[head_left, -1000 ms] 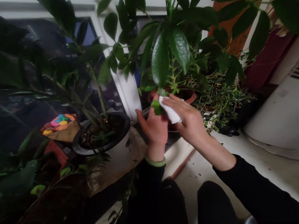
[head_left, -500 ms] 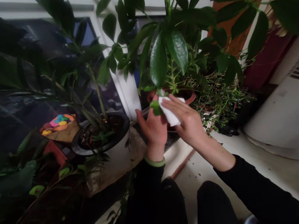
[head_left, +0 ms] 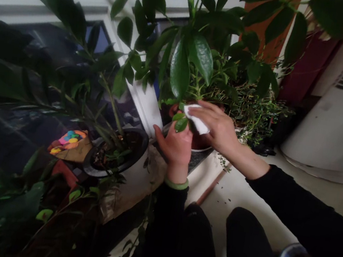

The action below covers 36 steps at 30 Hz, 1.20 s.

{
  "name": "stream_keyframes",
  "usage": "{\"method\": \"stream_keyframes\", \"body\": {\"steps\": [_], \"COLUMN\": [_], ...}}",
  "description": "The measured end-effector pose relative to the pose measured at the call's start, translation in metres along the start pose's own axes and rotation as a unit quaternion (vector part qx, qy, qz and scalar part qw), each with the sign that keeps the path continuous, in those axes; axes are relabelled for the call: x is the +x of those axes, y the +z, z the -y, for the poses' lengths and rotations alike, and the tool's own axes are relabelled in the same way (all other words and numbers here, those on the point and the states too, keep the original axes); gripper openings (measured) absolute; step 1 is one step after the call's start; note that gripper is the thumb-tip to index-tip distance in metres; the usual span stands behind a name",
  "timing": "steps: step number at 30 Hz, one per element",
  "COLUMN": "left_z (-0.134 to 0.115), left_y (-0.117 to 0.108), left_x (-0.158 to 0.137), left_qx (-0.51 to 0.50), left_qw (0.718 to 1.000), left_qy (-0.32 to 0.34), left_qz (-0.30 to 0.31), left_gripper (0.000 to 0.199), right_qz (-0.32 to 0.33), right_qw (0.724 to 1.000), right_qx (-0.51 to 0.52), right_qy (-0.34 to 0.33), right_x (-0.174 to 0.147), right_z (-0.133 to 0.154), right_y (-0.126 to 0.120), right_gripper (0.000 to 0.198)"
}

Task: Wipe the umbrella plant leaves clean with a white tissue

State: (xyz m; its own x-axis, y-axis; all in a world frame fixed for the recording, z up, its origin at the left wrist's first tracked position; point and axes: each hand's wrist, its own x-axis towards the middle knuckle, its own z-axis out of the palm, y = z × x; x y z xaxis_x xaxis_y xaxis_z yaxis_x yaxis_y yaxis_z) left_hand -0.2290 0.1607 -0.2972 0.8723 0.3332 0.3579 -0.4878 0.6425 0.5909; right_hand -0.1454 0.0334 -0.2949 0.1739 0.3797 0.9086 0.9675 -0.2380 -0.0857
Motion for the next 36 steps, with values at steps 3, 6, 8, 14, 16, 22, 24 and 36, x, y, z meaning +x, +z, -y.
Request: {"method": "stream_keyframes", "body": {"steps": [3, 6, 8, 14, 16, 22, 24, 36], "left_z": [-0.002, -0.004, -0.004, -0.002, -0.003, -0.004, -0.003, -0.001], "left_y": [0.002, 0.003, 0.003, 0.000, 0.001, 0.004, 0.004, 0.004], "left_x": [-0.001, -0.002, -0.001, 0.000, -0.001, -0.002, -0.002, -0.001], "left_qx": [0.000, -0.012, -0.028, -0.048, -0.052, -0.050, -0.054, -0.013], "left_qw": [1.000, 0.999, 0.999, 0.998, 0.998, 0.998, 0.997, 0.999], "left_qy": [0.003, 0.000, -0.005, -0.004, -0.005, -0.017, -0.018, -0.034], "left_qz": [0.017, 0.032, 0.037, 0.044, 0.045, 0.041, 0.059, 0.024], "left_gripper": [0.091, 0.093, 0.092, 0.091, 0.091, 0.091, 0.086, 0.089], "right_qz": [-0.008, -0.034, -0.035, 0.026, 0.010, -0.092, -0.097, -0.028], "right_qw": [1.000, 0.998, 0.998, 0.997, 0.995, 0.989, 0.989, 1.000], "right_qx": [-0.022, -0.039, -0.039, -0.072, -0.089, -0.043, -0.025, -0.004], "right_qy": [0.010, 0.038, 0.031, 0.017, 0.038, 0.111, 0.107, 0.013], "right_x": [0.002, 0.006, 0.008, 0.015, 0.014, -0.001, -0.004, -0.016], "right_z": [-0.008, -0.006, -0.001, -0.002, -0.007, -0.011, -0.006, 0.002], "right_y": [-0.009, -0.016, -0.016, -0.017, -0.022, -0.030, -0.028, -0.009], "right_gripper": [0.049, 0.052, 0.051, 0.039, 0.041, 0.051, 0.052, 0.067]}}
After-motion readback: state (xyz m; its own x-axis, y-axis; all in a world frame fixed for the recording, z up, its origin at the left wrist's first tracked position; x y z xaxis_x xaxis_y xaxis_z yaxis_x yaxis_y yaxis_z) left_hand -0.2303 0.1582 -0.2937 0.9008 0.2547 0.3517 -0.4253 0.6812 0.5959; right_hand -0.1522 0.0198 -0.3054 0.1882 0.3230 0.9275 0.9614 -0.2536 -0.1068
